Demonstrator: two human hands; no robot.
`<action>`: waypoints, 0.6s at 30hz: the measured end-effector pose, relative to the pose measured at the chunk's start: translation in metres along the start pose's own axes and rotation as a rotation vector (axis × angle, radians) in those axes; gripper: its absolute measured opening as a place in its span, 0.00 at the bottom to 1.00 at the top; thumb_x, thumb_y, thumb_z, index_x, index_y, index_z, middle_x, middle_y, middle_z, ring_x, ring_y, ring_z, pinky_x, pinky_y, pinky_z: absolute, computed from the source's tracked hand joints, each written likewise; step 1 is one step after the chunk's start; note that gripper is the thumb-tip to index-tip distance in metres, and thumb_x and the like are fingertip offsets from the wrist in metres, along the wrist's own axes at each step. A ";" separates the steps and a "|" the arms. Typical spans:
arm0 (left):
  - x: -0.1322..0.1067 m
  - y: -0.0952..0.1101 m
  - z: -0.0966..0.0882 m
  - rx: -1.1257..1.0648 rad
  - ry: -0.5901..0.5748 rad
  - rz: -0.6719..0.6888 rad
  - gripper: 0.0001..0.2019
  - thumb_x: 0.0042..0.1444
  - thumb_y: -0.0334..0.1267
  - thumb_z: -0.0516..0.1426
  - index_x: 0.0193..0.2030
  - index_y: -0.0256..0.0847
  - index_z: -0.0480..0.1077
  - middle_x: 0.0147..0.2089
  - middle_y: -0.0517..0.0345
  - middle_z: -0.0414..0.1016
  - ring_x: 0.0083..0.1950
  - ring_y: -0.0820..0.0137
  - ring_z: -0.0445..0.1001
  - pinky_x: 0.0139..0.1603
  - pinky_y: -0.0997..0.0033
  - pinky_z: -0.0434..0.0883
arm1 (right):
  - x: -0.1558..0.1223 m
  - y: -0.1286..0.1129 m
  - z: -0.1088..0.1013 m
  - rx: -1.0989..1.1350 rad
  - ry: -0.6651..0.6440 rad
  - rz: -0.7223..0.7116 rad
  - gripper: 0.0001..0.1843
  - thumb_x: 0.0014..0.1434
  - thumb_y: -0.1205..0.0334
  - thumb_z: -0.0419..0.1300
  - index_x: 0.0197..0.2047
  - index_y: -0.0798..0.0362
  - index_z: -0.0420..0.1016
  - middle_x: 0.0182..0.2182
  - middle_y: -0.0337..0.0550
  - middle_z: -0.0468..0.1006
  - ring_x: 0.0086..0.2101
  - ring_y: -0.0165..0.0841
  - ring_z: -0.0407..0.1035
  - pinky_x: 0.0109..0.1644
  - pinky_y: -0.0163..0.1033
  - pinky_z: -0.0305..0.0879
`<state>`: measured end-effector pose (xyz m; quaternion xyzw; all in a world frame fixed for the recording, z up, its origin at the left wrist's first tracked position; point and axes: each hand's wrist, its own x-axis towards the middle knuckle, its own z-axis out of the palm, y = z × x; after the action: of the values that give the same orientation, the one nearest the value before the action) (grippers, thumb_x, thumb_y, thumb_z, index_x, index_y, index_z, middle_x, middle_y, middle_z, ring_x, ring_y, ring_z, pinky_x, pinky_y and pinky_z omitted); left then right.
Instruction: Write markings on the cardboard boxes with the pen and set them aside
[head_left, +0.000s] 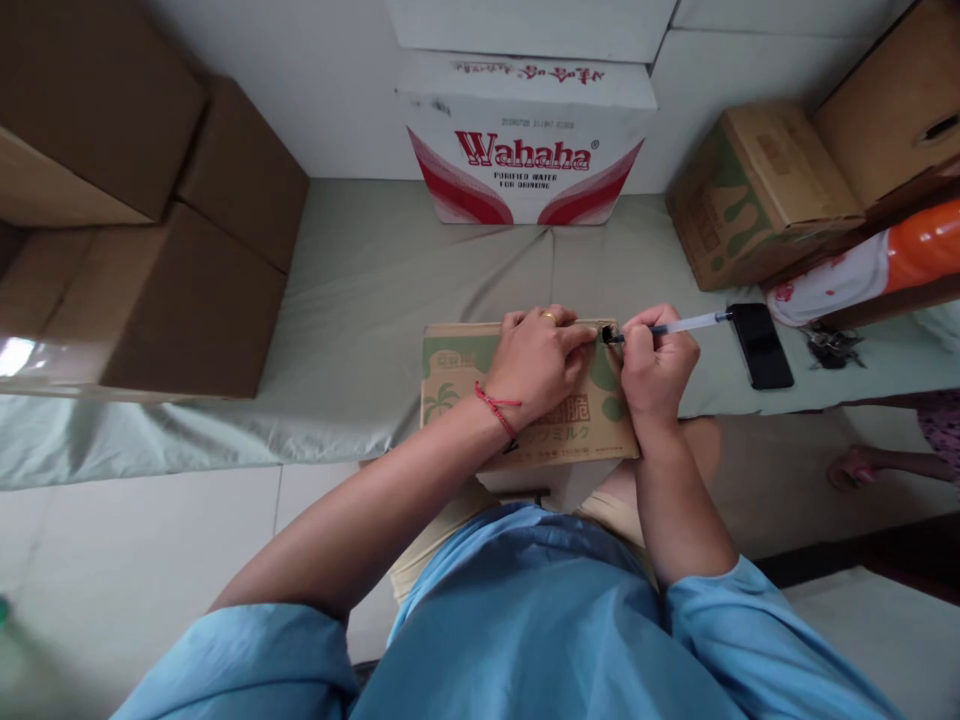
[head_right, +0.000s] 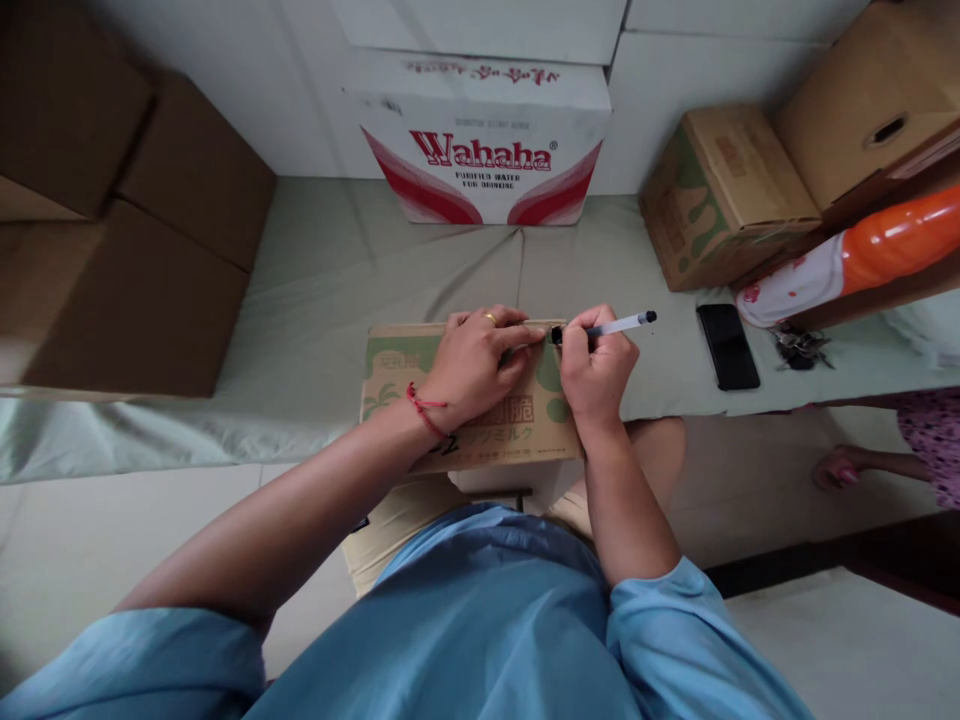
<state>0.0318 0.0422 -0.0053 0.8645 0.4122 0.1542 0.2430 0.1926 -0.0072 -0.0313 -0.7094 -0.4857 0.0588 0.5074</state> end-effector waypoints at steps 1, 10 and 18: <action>0.000 0.000 0.000 0.000 0.001 0.004 0.17 0.70 0.36 0.56 0.57 0.52 0.84 0.64 0.50 0.81 0.63 0.53 0.77 0.63 0.48 0.64 | -0.001 0.000 0.000 -0.006 0.019 -0.001 0.08 0.61 0.60 0.54 0.29 0.47 0.68 0.21 0.34 0.66 0.24 0.31 0.61 0.32 0.38 0.59; -0.001 0.005 -0.003 0.047 -0.029 0.008 0.15 0.70 0.35 0.54 0.56 0.47 0.80 0.62 0.49 0.80 0.62 0.52 0.77 0.61 0.48 0.64 | 0.001 0.004 0.007 0.192 -0.008 0.058 0.06 0.65 0.59 0.56 0.35 0.47 0.69 0.21 0.32 0.68 0.23 0.29 0.64 0.34 0.37 0.65; 0.000 0.004 -0.002 0.046 -0.022 0.013 0.13 0.70 0.35 0.54 0.54 0.47 0.80 0.62 0.50 0.80 0.62 0.53 0.76 0.60 0.49 0.63 | 0.003 0.006 0.007 0.160 -0.008 0.007 0.07 0.65 0.60 0.57 0.34 0.49 0.71 0.21 0.30 0.70 0.23 0.28 0.66 0.33 0.36 0.63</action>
<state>0.0331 0.0409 -0.0017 0.8741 0.4072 0.1366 0.2267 0.1935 -0.0007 -0.0377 -0.6680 -0.4788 0.1021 0.5605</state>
